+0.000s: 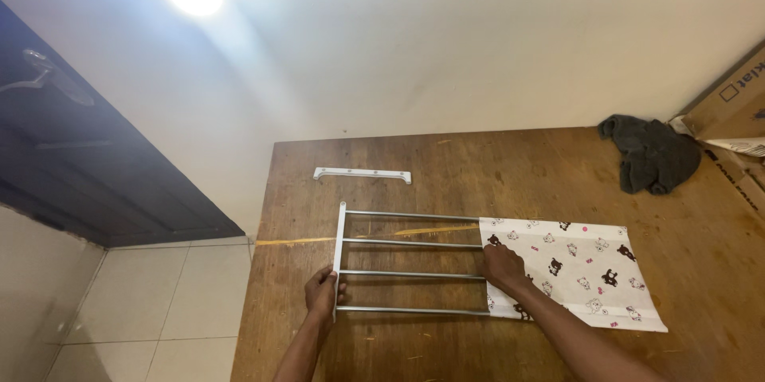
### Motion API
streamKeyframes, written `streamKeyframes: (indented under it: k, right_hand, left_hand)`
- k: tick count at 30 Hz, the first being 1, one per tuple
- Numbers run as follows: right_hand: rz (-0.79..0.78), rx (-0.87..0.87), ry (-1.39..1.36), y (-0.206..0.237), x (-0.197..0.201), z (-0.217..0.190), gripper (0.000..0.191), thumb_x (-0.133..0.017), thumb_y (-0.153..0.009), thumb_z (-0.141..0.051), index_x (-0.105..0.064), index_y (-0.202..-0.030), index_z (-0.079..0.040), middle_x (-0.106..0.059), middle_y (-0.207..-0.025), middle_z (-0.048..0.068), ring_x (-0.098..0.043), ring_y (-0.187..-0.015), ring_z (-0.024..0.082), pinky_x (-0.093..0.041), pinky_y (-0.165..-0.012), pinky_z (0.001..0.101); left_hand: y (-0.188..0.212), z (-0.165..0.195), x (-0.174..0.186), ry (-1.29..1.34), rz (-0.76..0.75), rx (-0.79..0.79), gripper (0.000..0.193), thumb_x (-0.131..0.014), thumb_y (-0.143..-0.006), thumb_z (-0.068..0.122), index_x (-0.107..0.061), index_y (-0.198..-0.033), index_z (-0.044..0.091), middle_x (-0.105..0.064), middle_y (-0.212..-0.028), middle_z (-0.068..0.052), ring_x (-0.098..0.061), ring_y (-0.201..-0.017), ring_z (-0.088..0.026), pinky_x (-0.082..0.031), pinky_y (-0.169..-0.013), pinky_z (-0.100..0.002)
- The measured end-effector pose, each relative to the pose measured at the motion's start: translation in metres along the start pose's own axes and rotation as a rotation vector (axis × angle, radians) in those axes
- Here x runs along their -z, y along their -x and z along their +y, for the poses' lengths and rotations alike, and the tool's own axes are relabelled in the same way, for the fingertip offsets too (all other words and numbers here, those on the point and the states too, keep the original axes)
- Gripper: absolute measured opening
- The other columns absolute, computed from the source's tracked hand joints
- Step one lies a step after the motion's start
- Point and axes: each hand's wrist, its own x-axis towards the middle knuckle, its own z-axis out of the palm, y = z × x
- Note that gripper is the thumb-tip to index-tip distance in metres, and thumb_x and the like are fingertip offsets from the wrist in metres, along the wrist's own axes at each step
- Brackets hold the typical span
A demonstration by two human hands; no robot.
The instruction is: The person assembles a multi-tier fabric shelving unit by inserting metal rods into white plastic connectors, attaching patterned fabric shelves, and stacking the tiers. The person then secures the assembled unit against a wall.
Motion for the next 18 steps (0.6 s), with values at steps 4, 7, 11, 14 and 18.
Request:
streamKeyframes:
  k: [4,7,11,14,18]
  right_hand:
    - [-0.059,-0.016,-0.009,0.002,-0.007,-0.012,0.031,-0.067,-0.087,-0.033,-0.068,-0.09,-0.002,-0.074,-0.09,0.021,-0.073,-0.088,0.037,-0.057,-0.08,0.0517]
    - [-0.05,0.001,0.035,0.002,-0.014,-0.025,0.03,-0.067,-0.087,-0.032,-0.069,-0.088,-0.002,-0.074,-0.089,0.021,-0.073,-0.086,0.037,-0.058,-0.077,0.051]
    - [-0.047,0.026,0.005,0.002,-0.026,-0.052,0.033,-0.065,-0.09,-0.035,-0.069,-0.086,-0.002,-0.074,-0.086,0.021,-0.074,-0.083,0.036,-0.057,-0.075,0.0514]
    - [-0.071,0.052,-0.013,0.0,-0.033,-0.073,0.033,-0.068,-0.087,-0.034,-0.069,-0.084,-0.001,-0.074,-0.081,0.02,-0.076,-0.078,0.034,-0.058,-0.073,0.0504]
    - [0.007,0.114,0.029,-0.002,-0.035,-0.089,0.037,-0.078,-0.08,-0.037,-0.071,-0.084,0.0,-0.072,-0.083,0.021,-0.072,-0.082,0.038,-0.057,-0.072,0.052]
  left_hand:
    - [-0.001,-0.006,-0.001,-0.014,-0.047,-0.007,0.034,-0.06,-0.1,0.016,-0.067,-0.13,0.003,-0.073,-0.108,-0.011,-0.07,-0.083,-0.019,-0.055,-0.066,-0.032]
    - [-0.003,-0.011,0.005,-0.007,-0.052,0.01,0.035,-0.059,-0.099,0.017,-0.066,-0.131,0.004,-0.073,-0.112,-0.008,-0.071,-0.086,-0.018,-0.056,-0.07,-0.032]
    - [-0.003,-0.017,0.016,0.027,-0.08,-0.005,0.036,-0.059,-0.099,0.016,-0.064,-0.132,0.002,-0.072,-0.112,-0.01,-0.07,-0.087,-0.02,-0.055,-0.069,-0.033]
    - [-0.002,-0.019,0.021,0.011,-0.091,0.01,0.035,-0.059,-0.099,0.015,-0.063,-0.131,0.0,-0.072,-0.111,-0.013,-0.072,-0.086,-0.021,-0.058,-0.069,-0.035]
    - [-0.004,-0.017,0.025,-0.088,-0.083,0.021,0.034,-0.058,-0.097,0.013,-0.065,-0.128,0.001,-0.074,-0.104,-0.015,-0.071,-0.08,-0.021,-0.059,-0.07,-0.034]
